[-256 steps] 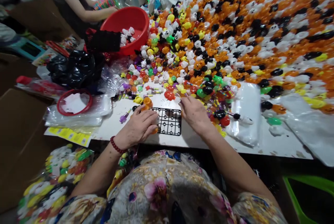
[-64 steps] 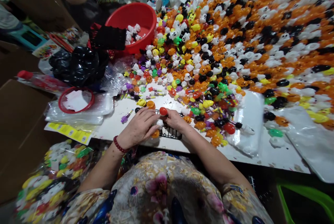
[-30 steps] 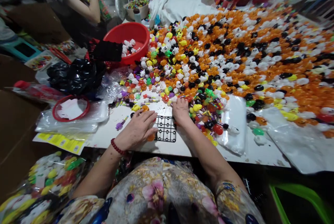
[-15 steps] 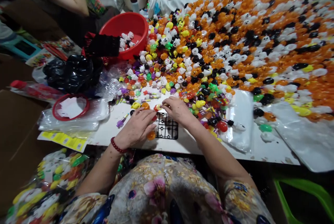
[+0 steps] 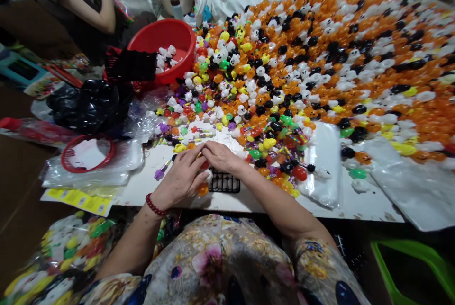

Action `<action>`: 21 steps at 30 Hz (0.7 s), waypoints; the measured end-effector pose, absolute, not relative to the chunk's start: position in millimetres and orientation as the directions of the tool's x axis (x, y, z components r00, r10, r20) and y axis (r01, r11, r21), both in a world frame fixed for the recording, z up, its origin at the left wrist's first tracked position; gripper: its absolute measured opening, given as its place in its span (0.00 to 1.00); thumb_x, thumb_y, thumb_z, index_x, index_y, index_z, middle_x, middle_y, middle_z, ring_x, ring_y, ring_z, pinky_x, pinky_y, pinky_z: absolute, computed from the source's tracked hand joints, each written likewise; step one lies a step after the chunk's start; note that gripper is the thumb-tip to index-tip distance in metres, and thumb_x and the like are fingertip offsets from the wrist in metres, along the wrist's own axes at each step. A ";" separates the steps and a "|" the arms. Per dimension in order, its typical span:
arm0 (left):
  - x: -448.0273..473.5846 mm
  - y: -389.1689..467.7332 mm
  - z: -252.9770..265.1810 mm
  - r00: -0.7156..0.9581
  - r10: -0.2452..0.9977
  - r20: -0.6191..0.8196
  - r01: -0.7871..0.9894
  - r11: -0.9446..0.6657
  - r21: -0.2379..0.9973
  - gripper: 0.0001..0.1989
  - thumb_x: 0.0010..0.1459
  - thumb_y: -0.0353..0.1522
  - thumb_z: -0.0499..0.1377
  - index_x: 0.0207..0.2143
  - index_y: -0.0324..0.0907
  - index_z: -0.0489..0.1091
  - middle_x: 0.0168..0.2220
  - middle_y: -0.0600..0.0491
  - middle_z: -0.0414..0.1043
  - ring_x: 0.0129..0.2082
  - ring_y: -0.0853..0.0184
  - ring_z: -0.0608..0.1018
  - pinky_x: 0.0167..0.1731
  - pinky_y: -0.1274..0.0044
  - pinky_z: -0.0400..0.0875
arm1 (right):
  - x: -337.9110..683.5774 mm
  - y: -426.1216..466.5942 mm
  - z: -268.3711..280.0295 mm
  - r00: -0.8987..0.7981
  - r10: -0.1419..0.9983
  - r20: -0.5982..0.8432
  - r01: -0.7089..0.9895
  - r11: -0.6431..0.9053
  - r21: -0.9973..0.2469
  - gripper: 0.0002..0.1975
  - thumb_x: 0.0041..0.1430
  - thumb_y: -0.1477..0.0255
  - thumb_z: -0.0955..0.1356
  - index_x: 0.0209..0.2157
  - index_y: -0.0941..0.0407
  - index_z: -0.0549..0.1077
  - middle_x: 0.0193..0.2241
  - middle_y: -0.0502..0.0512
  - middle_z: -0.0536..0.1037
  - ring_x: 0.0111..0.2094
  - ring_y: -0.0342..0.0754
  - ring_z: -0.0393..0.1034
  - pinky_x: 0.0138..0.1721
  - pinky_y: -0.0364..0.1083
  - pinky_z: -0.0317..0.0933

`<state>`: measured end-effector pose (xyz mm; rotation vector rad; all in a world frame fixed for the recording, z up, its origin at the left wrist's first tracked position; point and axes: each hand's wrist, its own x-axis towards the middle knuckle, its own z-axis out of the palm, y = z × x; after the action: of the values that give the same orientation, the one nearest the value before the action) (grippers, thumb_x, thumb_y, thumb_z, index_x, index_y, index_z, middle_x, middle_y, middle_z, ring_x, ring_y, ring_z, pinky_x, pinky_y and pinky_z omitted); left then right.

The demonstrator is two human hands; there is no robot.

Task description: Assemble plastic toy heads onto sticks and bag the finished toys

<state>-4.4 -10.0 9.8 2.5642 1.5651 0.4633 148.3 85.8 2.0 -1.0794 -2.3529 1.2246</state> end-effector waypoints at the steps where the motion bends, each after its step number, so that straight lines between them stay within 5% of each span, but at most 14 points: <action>1: -4.1 -9.8 8.8 0.425 0.881 0.207 0.854 -0.466 0.231 0.19 0.67 0.36 0.46 0.55 0.39 0.65 0.64 0.38 0.59 0.62 0.55 0.65 0.59 0.59 0.60 | 149.3 84.1 -2.3 -0.685 0.721 -0.104 0.468 0.326 -0.822 0.12 0.67 0.74 0.59 0.36 0.57 0.73 0.34 0.51 0.76 0.36 0.44 0.68 0.42 0.43 0.61; 7: -3.7 -8.0 5.4 0.438 0.865 0.244 0.849 -0.487 0.205 0.18 0.68 0.35 0.46 0.54 0.38 0.65 0.54 0.41 0.72 0.55 0.58 0.72 0.59 0.59 0.58 | 168.4 88.1 -14.6 -0.693 0.712 -0.116 0.375 0.218 -0.901 0.19 0.71 0.69 0.55 0.41 0.57 0.76 0.39 0.53 0.79 0.41 0.46 0.71 0.46 0.45 0.63; 9: -3.6 -7.9 6.1 0.430 0.870 0.240 0.855 -0.478 0.203 0.17 0.68 0.35 0.46 0.53 0.39 0.66 0.52 0.42 0.73 0.54 0.58 0.73 0.58 0.59 0.59 | 179.9 99.5 -12.2 -0.647 0.759 -0.074 0.497 0.347 -0.795 0.17 0.69 0.70 0.57 0.44 0.58 0.76 0.41 0.57 0.78 0.43 0.49 0.70 0.47 0.48 0.62; 11: -3.2 -8.1 7.2 0.424 0.876 0.232 0.859 -0.470 0.205 0.17 0.68 0.36 0.47 0.52 0.39 0.67 0.52 0.42 0.73 0.53 0.59 0.73 0.58 0.59 0.58 | 192.7 115.4 -9.7 -0.559 0.829 -0.004 0.691 0.463 -0.556 0.13 0.65 0.74 0.62 0.45 0.60 0.76 0.44 0.63 0.76 0.46 0.54 0.67 0.48 0.51 0.60; 15: -2.4 -8.5 8.8 0.422 0.877 0.229 0.857 -0.468 0.215 0.16 0.68 0.36 0.48 0.51 0.38 0.67 0.52 0.42 0.73 0.53 0.58 0.73 0.58 0.59 0.58 | 213.1 146.0 -10.2 -0.430 0.900 0.073 0.893 0.436 -0.113 0.09 0.58 0.79 0.66 0.38 0.63 0.78 0.42 0.70 0.73 0.47 0.62 0.62 0.47 0.57 0.56; 18: -2.3 -9.1 8.7 0.416 0.882 0.223 0.861 -0.461 0.217 0.16 0.68 0.36 0.47 0.51 0.39 0.67 0.52 0.43 0.73 0.54 0.58 0.72 0.58 0.58 0.58 | 218.1 153.9 -11.2 -0.455 0.888 0.064 0.888 0.458 -0.049 0.08 0.57 0.81 0.65 0.34 0.61 0.78 0.39 0.69 0.74 0.45 0.61 0.62 0.44 0.56 0.56; 21: -2.3 -10.0 8.7 0.410 0.884 0.223 0.864 -0.455 0.217 0.16 0.68 0.36 0.47 0.52 0.40 0.67 0.51 0.44 0.73 0.54 0.59 0.72 0.59 0.58 0.58 | 215.7 143.8 -9.1 -0.438 0.896 0.074 0.883 0.444 -0.153 0.09 0.58 0.81 0.64 0.38 0.62 0.75 0.37 0.69 0.75 0.42 0.58 0.65 0.42 0.53 0.58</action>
<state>-2.3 -10.0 8.7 2.5807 1.6029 0.4735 215.7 143.8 -9.1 -1.5778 -2.5444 0.1369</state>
